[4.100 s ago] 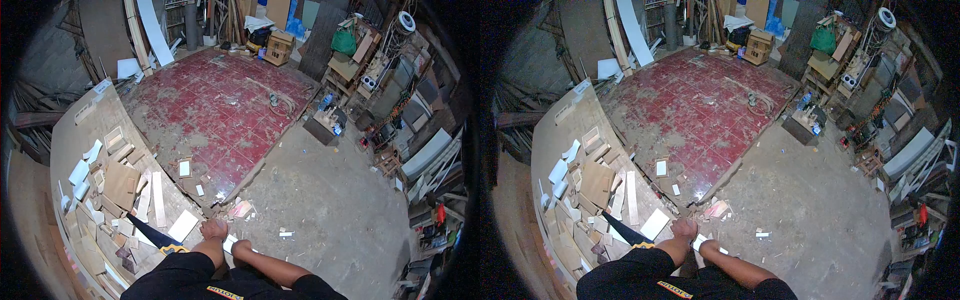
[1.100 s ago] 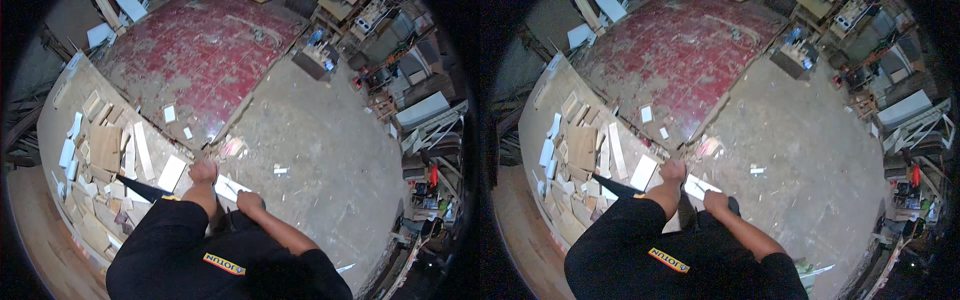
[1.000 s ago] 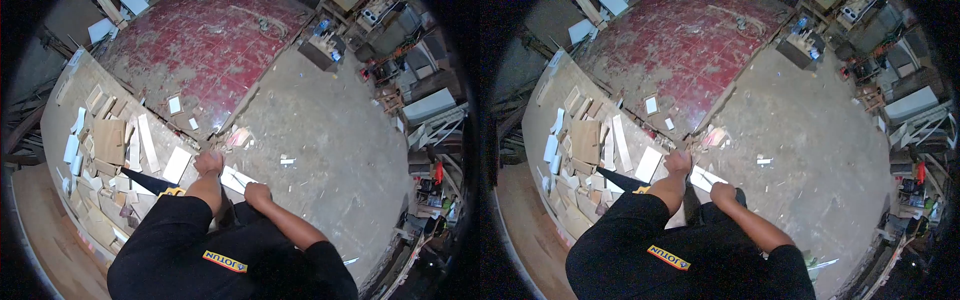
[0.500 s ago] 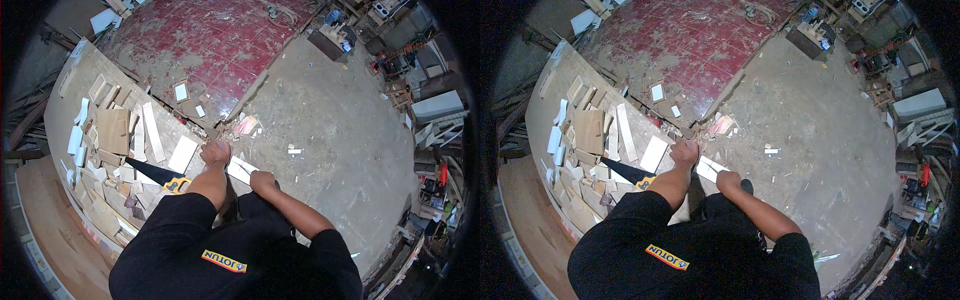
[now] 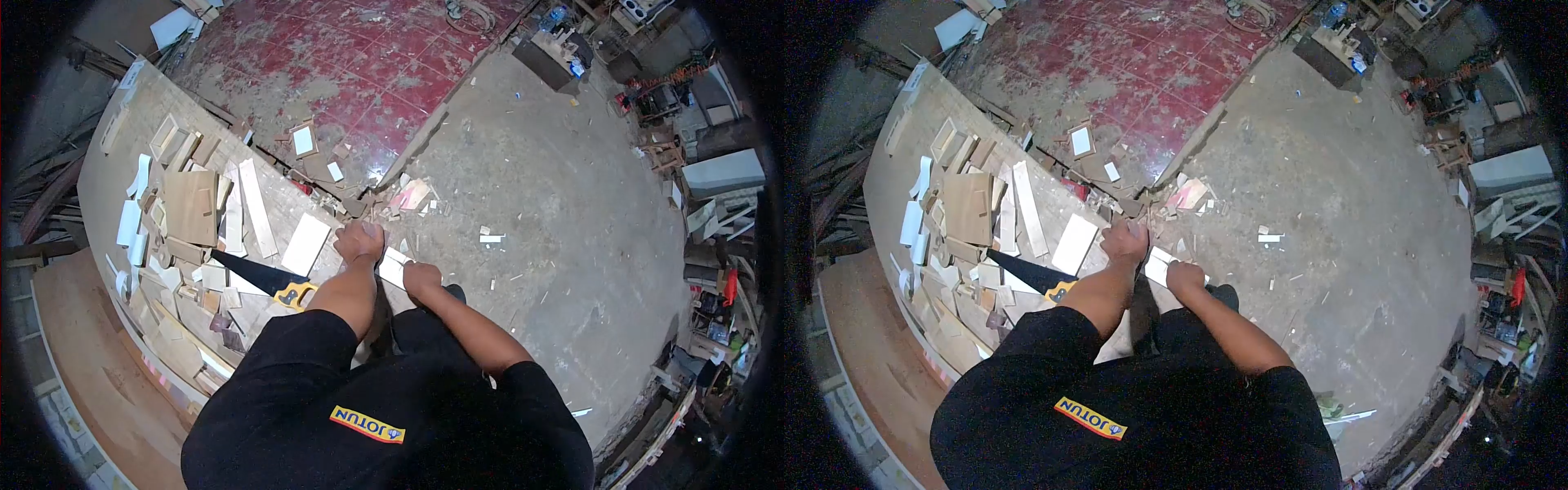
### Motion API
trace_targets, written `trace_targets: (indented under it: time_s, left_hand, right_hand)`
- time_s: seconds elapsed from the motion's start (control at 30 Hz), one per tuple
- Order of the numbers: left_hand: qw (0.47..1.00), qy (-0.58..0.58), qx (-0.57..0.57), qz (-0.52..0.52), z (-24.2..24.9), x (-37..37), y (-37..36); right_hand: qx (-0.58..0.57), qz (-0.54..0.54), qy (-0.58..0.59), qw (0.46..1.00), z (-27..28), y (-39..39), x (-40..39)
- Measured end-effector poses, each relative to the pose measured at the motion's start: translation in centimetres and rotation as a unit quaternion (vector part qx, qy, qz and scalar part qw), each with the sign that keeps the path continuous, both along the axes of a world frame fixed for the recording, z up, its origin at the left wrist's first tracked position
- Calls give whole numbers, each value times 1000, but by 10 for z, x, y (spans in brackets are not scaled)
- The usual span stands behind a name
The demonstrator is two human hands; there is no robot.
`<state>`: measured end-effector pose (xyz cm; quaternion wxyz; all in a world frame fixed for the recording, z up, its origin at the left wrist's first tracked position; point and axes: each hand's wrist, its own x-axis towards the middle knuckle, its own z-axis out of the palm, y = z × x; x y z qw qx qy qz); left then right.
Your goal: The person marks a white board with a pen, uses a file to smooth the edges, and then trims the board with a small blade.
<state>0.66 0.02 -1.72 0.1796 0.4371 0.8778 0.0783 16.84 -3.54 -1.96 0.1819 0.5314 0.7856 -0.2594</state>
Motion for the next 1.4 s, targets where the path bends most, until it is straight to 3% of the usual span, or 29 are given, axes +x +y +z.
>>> trace_targets:
  time_s: [0.03, 0.13, 0.27, 0.47, 0.6, 0.73, 0.97, 1.13, 1.23, 1.4]
  left_hand:
    - [1000, 6, -19, -2, 0, 1, 1]
    - [999, 4, -38, 0, 3, 1, 3]
    - [999, -5, -48, -8, 9, -1, 4]
    - [999, -15, -49, -3, 8, 1, 8]
    - [999, 16, -39, 3, 0, 2, -2]
    - [999, 27, -30, 1, -2, 2, 2]
    - [999, -6, -54, 6, 5, 4, 5]
    - [999, 10, -35, 8, 3, 2, 3]
    - [999, 10, -41, 5, 4, 1, 5]
    - [999, 10, -42, 12, 1, 3, 3]
  right_hand:
    - [-64, -21, -19, 998, 13, 4, 1]
    - [-97, 33, -58, 993, 49, 2, 16]
    - [-122, 17, -82, 989, 65, 3, 19]
    - [-72, 15, -41, 996, 1, 11, -15]
    - [-98, 23, -56, 993, 13, 11, -2]
    - [-149, 47, -95, 983, 77, 19, 13]
    - [-104, 78, -70, 989, 11, 18, -2]
    - [-91, -18, -12, 996, 23, 15, 5]
    - [-157, 41, -63, 985, 69, 17, 24]
    - [-126, 49, -46, 990, 41, 15, 25]
